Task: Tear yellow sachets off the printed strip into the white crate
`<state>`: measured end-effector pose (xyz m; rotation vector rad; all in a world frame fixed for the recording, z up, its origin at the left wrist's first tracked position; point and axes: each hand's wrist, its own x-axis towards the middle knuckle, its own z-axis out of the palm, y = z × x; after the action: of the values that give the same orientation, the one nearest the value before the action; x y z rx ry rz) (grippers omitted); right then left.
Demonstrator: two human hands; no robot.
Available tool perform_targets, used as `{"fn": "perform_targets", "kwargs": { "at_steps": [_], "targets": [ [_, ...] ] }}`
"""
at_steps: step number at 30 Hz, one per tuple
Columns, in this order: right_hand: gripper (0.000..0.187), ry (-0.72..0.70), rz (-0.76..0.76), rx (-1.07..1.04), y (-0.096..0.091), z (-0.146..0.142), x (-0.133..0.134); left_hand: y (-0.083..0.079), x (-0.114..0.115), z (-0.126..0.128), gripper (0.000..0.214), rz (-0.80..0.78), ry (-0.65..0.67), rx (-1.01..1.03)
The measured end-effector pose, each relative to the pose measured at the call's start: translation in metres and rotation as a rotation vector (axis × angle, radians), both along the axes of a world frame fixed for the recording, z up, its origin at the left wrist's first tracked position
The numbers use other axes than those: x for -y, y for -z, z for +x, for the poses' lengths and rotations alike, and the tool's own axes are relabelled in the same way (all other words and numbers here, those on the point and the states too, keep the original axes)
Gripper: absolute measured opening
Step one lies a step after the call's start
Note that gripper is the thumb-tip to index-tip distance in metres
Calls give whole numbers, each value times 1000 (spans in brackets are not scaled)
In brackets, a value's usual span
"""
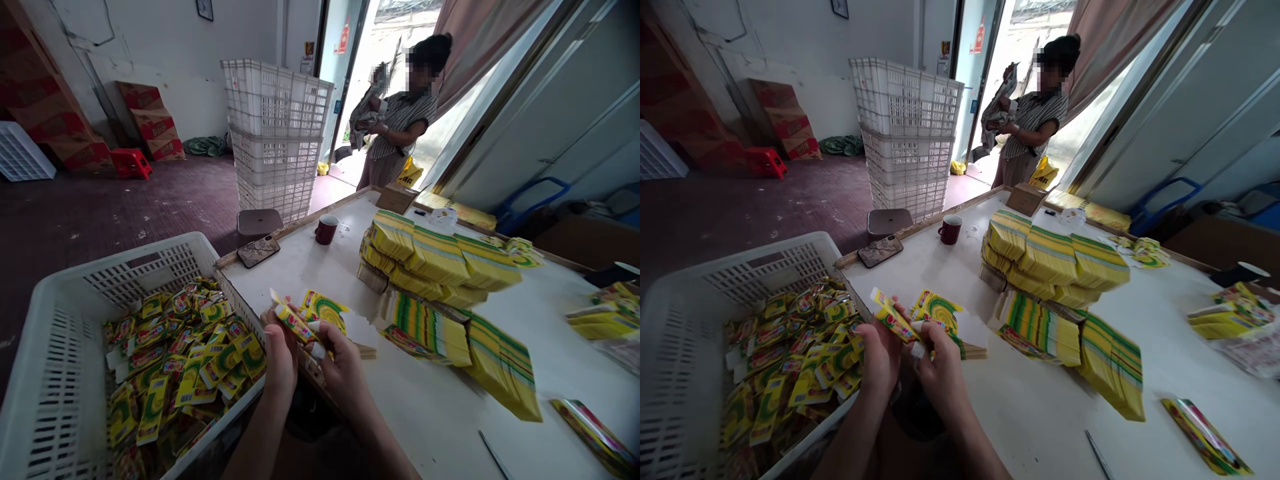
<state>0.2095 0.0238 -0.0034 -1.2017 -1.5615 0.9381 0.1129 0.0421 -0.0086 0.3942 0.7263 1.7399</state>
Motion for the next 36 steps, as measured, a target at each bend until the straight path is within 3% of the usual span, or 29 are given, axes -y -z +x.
{"fn": "perform_targets", "kwargs": {
  "at_steps": [3,6,13,18,21,25,28,31,33,35,36],
  "targets": [
    [11,29,-64,-173,3,9,-8,0,-2,2,42,57,82,-26],
    [16,78,-103,-231,6,16,-11,5,-5,2,18,18,68,-83],
    [24,60,-188,-335,4,16,-9,9,-5,0,22,-30,51,-75],
    [16,66,-67,-143,0,22,-7,2,-6,-3,22,-37,65,-77],
    [10,99,166,142,-16,40,-10,-7,-5,-19,33,-21,75,-112],
    [25,99,554,548,-45,61,-14,-23,1,-52,58,85,18,-426],
    [24,-15,707,696,-55,59,-13,-34,11,-64,72,195,24,-793],
    [22,-153,774,688,-51,48,-8,-39,18,-56,96,132,241,-1219],
    [25,-174,771,645,-43,44,-4,-38,19,-43,87,73,366,-1377],
    [27,-75,695,530,-33,44,-1,-33,17,-31,68,33,369,-1419],
    [37,4,624,424,-28,45,0,-30,15,-26,61,34,343,-1422]
  ]
}}
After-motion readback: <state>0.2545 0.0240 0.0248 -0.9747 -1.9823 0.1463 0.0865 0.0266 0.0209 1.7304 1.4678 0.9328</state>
